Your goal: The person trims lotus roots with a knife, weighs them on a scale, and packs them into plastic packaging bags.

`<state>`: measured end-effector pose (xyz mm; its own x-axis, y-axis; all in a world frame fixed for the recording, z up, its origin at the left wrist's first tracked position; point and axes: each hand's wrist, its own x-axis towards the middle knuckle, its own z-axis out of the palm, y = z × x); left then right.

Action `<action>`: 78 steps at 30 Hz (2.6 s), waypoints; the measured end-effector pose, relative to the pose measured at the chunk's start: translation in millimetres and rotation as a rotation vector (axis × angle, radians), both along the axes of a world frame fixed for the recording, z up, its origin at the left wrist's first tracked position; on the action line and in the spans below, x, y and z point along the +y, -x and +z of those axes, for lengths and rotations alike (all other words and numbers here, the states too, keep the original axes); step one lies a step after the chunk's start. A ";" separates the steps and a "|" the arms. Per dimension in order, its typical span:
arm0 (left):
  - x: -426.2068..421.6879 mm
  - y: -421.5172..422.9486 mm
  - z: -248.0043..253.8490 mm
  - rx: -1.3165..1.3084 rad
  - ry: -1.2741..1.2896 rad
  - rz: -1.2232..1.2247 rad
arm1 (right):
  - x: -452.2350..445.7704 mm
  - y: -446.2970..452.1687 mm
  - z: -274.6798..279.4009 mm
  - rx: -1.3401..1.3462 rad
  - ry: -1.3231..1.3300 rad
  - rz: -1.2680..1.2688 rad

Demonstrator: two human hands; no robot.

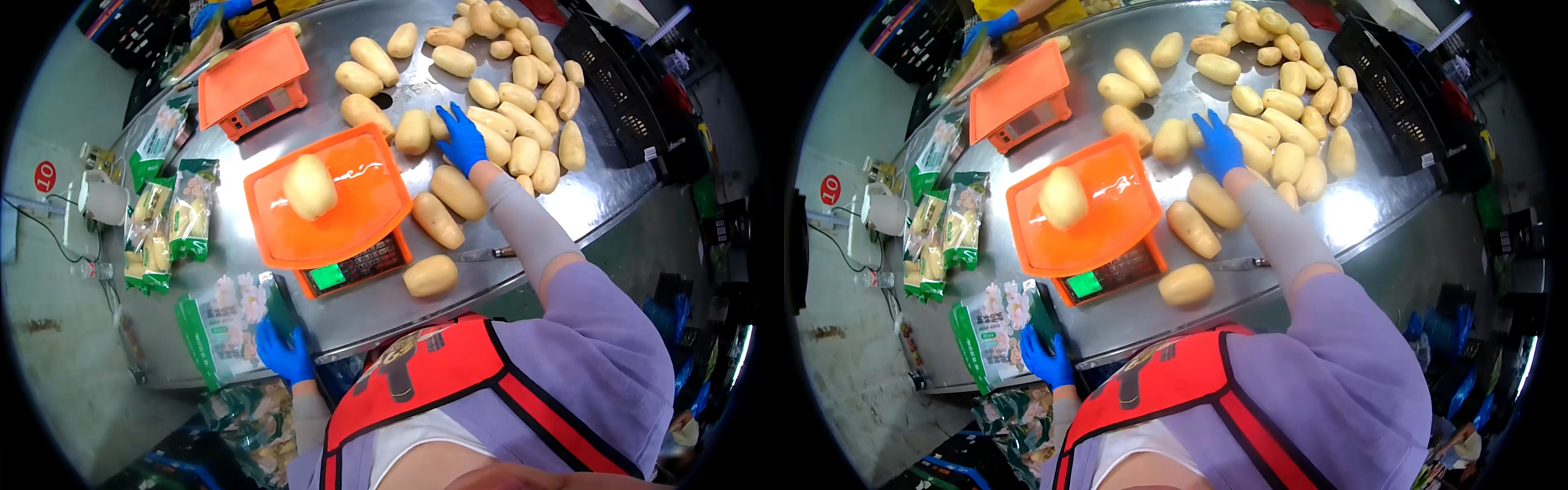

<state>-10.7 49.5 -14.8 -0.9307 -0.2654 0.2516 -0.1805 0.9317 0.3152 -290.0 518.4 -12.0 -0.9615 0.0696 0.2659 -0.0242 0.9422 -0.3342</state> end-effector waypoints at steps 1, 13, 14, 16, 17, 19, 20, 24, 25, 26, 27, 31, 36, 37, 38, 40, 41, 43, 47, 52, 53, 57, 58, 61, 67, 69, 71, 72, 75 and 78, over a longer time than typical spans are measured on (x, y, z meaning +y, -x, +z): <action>-1.0 -0.6 -0.9 0.006 -0.013 0.000 | -0.1 4.8 -2.0 0.000 -0.001 -0.005; 0.4 -1.3 1.7 0.013 -0.027 -0.033 | 75.5 38.5 36.8 -0.358 0.692 0.296; 0.2 -1.4 1.1 0.008 -0.029 -0.036 | 97.1 45.5 31.1 -0.221 0.802 0.270; 1.7 -0.3 2.9 -0.003 -0.029 -0.034 | 142.5 59.5 23.3 -0.115 0.685 0.083; 2.3 -0.2 3.6 -0.011 -0.032 -0.032 | 161.3 63.7 15.2 -0.053 0.722 -0.018; 3.1 -0.3 3.6 -0.026 -0.017 -0.026 | 197.7 71.8 -2.6 0.027 0.690 -0.219; 3.2 -0.5 3.3 -0.032 -0.005 -0.023 | 213.8 75.8 -10.8 0.046 0.621 -0.316; 2.7 -0.5 1.1 -0.062 0.005 -0.026 | 213.0 68.1 -2.1 0.380 0.241 -0.379; 3.6 0.5 2.4 -0.070 -0.002 -0.017 | 224.6 70.6 -7.6 0.376 0.238 -0.385; 3.6 0.6 3.7 -0.078 -0.007 -0.006 | 243.5 74.7 -16.7 0.382 0.275 -0.526; 2.3 0.1 3.3 -0.094 -0.003 -0.007 | 259.3 74.8 -23.9 0.387 0.314 -0.666; -1.2 -1.9 0.0 -0.116 0.016 -0.017 | 309.7 59.7 -39.9 0.080 0.265 -0.903; -1.7 -0.9 0.4 -0.144 0.065 -0.022 | 285.8 59.0 -0.3 -0.042 0.276 -0.923; -2.0 -0.6 -0.4 -0.146 0.066 -0.028 | 284.2 64.9 3.5 0.106 -0.041 -0.882; -3.3 -1.7 -1.5 -0.153 0.068 -0.020 | 285.9 71.1 12.9 0.187 -0.106 -0.811; -4.8 -1.8 -2.3 -0.162 0.074 -0.013 | 300.3 98.8 2.2 0.262 -0.037 -0.661; -5.0 -2.0 -1.9 -0.169 0.079 -0.011 | 292.4 106.3 2.1 0.188 0.105 -0.576; -5.7 -3.0 -2.8 -0.178 0.087 -0.010 | 283.7 121.3 -5.7 -0.046 0.275 -0.492; -4.5 -2.8 -2.7 -0.169 0.078 0.010 | 274.2 134.2 -21.3 -0.250 0.183 -0.602; -4.5 -1.5 -3.4 -0.149 0.046 0.012 | 252.1 128.2 -24.6 -0.032 0.409 -0.276; -4.4 -1.8 -3.2 -0.147 0.048 0.014 | 247.4 127.4 -24.1 -0.061 0.537 -0.226; -4.8 -2.5 -4.5 -0.135 0.053 0.011 | 237.2 116.2 -14.9 -0.244 1.184 -0.094; -3.1 -1.8 -2.6 -0.134 0.053 0.013 | 228.9 109.5 -2.4 -0.244 1.183 -0.092; -0.8 -1.4 0.2 -0.106 0.023 0.003 | 214.0 89.7 19.8 -0.519 0.663 0.007; -0.2 0.6 -1.4 -0.105 -0.010 -0.003 | 204.1 83.7 4.0 -0.314 0.184 0.049; -2.6 0.0 -3.9 -0.072 -0.033 -0.005 | 207.0 79.8 3.0 -0.178 0.287 0.071; -0.9 -0.3 -4.0 -0.070 0.020 0.005 | 204.3 73.5 6.9 0.063 0.476 -0.007; -2.1 -0.9 -4.4 -0.055 0.017 0.001 | 193.3 63.8 16.5 0.176 0.570 -0.088; 0.5 1.8 0.4 -0.057 0.001 0.014 | 150.0 22.1 70.6 0.041 1.593 -0.106; -1.9 1.4 -1.6 -0.016 0.001 -0.018 | 130.6 -14.2 83.2 -0.098 1.961 0.081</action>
